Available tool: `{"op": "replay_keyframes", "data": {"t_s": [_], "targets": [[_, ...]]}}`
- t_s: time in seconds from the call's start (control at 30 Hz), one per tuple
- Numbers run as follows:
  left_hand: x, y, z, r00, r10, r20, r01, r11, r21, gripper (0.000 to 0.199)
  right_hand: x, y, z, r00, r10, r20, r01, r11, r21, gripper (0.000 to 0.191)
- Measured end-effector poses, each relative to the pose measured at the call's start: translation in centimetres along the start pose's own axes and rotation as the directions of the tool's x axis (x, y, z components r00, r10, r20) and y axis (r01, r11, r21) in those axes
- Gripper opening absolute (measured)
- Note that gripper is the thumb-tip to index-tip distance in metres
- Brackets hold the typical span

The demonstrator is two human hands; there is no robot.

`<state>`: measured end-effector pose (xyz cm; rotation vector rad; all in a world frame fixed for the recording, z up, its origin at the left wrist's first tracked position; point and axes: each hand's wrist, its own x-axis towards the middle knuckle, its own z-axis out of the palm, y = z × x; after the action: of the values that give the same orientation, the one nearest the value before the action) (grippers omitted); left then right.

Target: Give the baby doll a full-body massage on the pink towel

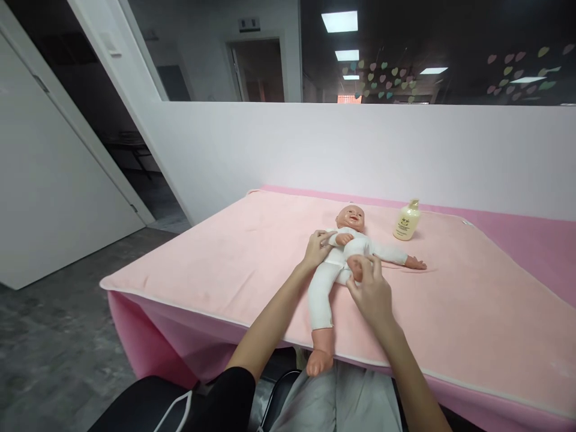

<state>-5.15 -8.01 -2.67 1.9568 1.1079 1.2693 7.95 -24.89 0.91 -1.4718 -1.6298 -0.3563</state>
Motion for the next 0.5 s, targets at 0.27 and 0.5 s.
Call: {"op": "replay_keyframes", "data": {"t_s": [0.27,0.5], "targets": [[0.6,-1.7,-0.3,0.987,-0.109,-0.118,0.097,0.990,-0.101,0.033,-4.3,-0.2,-4.4,0.987,0.042,-0.154,-0.016,0.986,0.164,0.032],[1.0,-3.0,-1.3,0.791,-0.567,-0.229,0.335,0.715,-0.613,0.011,-11.8,0.0,-7.6,0.999,-0.030,-0.032,0.031,0.999,0.037,0.021]]}}
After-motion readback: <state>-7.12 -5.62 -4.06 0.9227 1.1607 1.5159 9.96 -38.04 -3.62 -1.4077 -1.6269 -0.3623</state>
